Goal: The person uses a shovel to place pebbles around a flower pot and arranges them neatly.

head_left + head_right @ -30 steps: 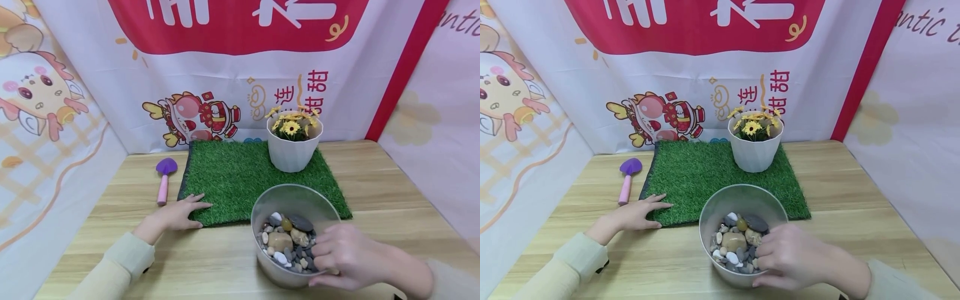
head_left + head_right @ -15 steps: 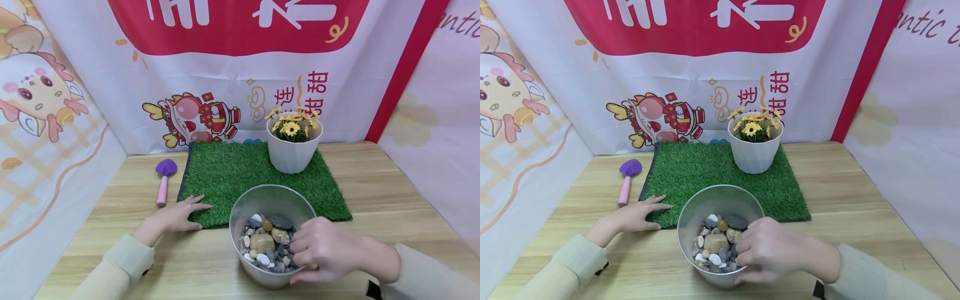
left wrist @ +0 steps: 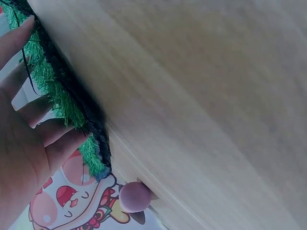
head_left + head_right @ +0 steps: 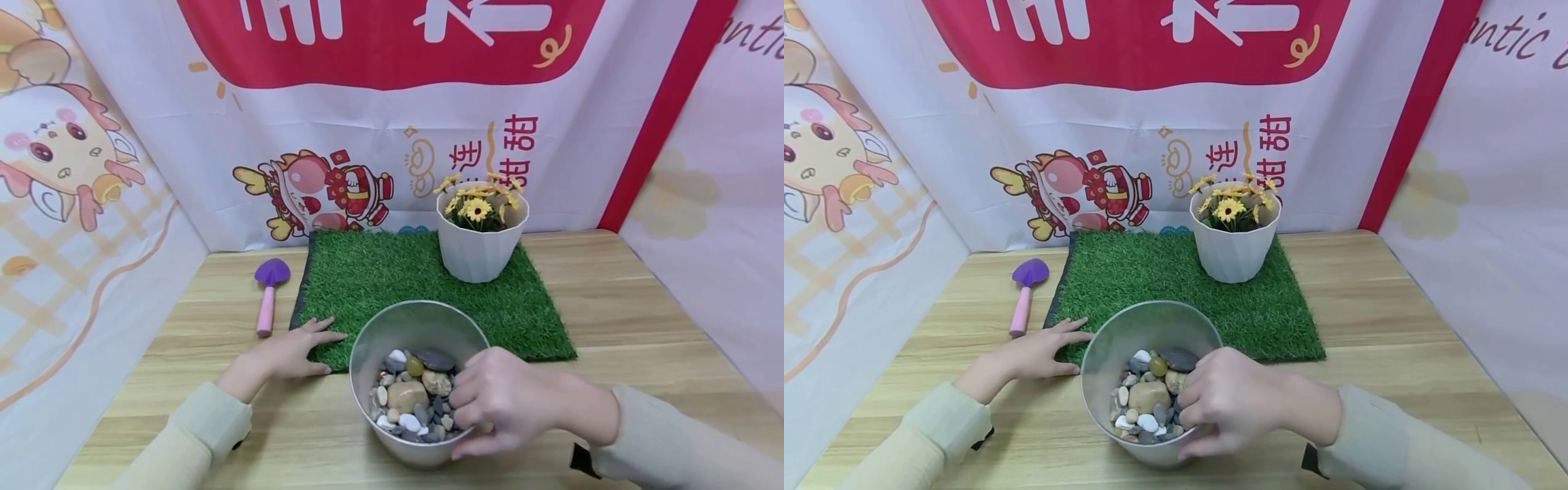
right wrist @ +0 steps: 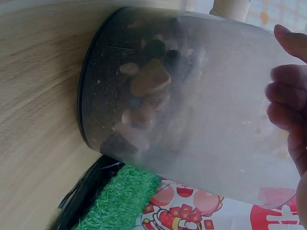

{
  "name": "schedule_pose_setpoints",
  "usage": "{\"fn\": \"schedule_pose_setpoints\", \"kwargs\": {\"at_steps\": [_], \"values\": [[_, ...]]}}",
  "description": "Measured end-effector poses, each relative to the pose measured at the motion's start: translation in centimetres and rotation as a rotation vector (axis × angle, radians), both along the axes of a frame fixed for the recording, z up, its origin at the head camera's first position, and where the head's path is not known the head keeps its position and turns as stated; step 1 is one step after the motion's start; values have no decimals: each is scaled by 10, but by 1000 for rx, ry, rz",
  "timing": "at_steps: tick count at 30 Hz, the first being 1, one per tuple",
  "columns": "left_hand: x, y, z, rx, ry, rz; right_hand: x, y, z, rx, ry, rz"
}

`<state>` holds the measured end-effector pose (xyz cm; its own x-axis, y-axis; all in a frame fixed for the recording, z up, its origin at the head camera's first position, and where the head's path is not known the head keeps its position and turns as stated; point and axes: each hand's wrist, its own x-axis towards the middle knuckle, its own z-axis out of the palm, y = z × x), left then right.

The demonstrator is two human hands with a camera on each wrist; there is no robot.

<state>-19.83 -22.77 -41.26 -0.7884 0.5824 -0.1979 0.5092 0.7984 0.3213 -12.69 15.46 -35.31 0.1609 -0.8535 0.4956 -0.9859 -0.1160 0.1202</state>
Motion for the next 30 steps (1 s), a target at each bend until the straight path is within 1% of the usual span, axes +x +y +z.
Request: {"fn": "schedule_pose_setpoints", "kwargs": {"at_steps": [12, 17, 23, 30], "values": [[-4, -2, -2, 9, 4, -7, -5, -20, 5, 24, 1, 9], [-4, -3, -1, 9, 28, -26, -6, -26, 6, 34, 3, 2], [-3, -4, -1, 20, 39, -43, -7, -30, 6, 44, 0, -2], [-4, -6, 1, 10, 42, -44, -8, -30, 4, 58, 4, -15]]}}
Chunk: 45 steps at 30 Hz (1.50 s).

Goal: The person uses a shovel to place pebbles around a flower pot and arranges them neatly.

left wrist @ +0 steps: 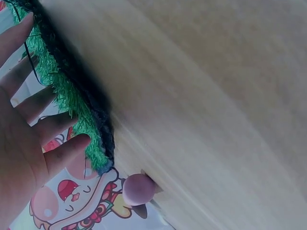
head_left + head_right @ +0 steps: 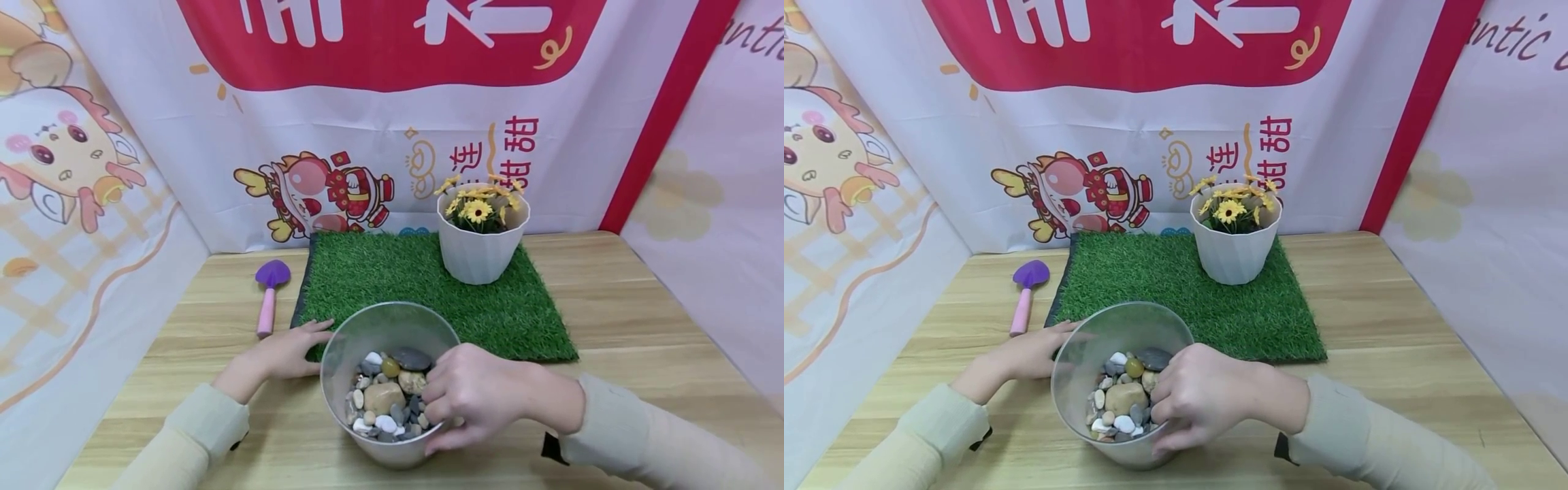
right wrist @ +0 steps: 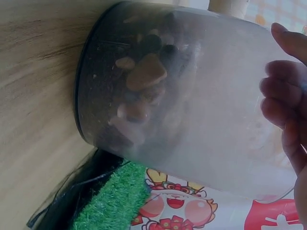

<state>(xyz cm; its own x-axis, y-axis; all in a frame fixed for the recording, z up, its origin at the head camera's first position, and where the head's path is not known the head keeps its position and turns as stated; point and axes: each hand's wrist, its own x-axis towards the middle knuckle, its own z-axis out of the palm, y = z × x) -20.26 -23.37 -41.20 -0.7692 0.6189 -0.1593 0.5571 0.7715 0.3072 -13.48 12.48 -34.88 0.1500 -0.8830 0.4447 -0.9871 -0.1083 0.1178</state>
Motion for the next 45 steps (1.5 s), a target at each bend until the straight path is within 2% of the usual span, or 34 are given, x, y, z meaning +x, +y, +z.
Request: {"fn": "schedule_pose_setpoints", "kwargs": {"at_steps": [4, 11, 20, 22, 25, 30, 34, 38, 45], "values": [[-3, -1, 3, 5, 22, -13, -1, 1, 1, -16, 8, 11], [-2, -6, 7, 23, 119, -42, -2, 6, 1, -45, 60, 34], [5, -17, 25, 100, 226, 6, -8, 21, 3, -39, -5, 23], [7, -22, 28, 114, 224, 29, -10, 24, 1, -44, -27, 26], [7, -32, 29, 143, 214, 75, -14, 26, -2, -60, -65, 40], [2, -50, 29, 204, 264, 137, -18, 23, -6, -91, -109, 68], [-7, -61, 31, 234, 284, 247, -18, 22, -7, -97, -115, 68], [-19, -67, 33, 234, 265, 377, -18, 22, -7, -96, -119, 61], [-36, -72, 30, 271, 152, 548, -19, 23, -8, -93, -106, 59]]}}
